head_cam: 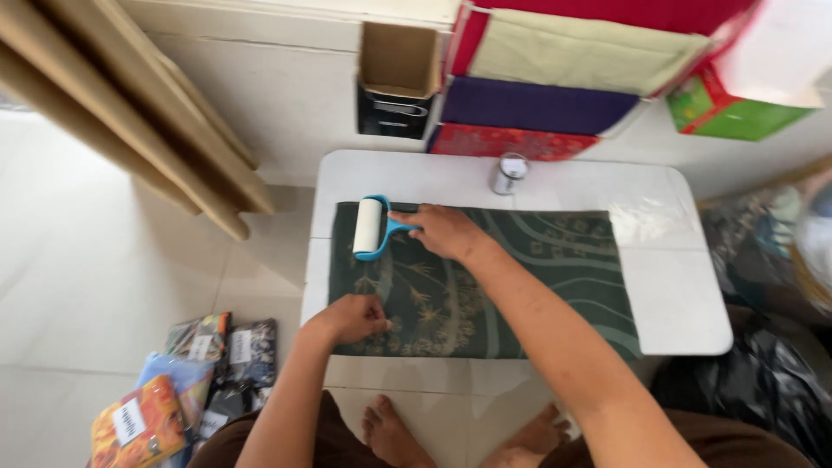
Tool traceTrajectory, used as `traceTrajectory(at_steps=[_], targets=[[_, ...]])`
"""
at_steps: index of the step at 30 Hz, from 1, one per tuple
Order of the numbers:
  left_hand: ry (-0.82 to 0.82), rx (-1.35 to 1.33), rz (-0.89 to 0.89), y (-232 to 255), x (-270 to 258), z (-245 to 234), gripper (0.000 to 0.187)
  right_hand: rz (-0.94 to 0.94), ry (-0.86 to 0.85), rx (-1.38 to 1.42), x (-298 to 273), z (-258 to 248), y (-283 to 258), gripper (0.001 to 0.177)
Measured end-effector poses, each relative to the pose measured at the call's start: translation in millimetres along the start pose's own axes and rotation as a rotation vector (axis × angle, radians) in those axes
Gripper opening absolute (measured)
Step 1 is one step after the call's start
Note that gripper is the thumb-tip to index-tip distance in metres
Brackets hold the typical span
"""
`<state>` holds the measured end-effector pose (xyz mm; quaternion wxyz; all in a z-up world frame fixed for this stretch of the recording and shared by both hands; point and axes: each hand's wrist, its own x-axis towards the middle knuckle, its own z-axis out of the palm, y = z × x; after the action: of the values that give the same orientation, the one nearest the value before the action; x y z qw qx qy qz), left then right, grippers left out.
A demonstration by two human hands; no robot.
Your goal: Unfolding a piece of cloth and using a lint roller to clean it on a small table.
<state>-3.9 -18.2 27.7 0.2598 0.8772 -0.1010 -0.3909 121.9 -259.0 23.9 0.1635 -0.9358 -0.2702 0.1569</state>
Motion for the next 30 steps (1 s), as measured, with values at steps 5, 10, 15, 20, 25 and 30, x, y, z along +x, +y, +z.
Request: traceTrajectory(at_steps=[5, 10, 15, 20, 25, 30], targets=[[-0.016, -0.023, -0.027, -2.6, 10.8, 4.0, 0.035, -0.012, 0.021, 0.072, -107.0, -61.6, 68.0, 0.05], [-0.022, 0.001, -0.077, 2.2, 12.5, 3.8, 0.038, 0.187, 0.12, 0.027, -212.6, -81.0, 176.3, 0.05], [0.002, 0.009, -0.1, 0.3, 18.6, 9.8, 0.037, 0.541, 0.088, -0.13, -305.3, -87.8, 234.7, 0.051], [0.026, 0.035, -0.126, 4.1, 18.4, 13.9, 0.037, 0.703, 0.078, -0.202, -338.3, -48.5, 240.0, 0.054], [0.029, 0.038, -0.145, -0.6, 25.4, 20.5, 0.036, 0.859, 0.073, -0.227, -359.8, 27.7, 192.2, 0.061], [0.043, 0.007, -0.126, 5.3, 16.4, 16.5, 0.034, 0.983, 0.017, -0.167, -402.3, 50.6, 122.0, 0.061]])
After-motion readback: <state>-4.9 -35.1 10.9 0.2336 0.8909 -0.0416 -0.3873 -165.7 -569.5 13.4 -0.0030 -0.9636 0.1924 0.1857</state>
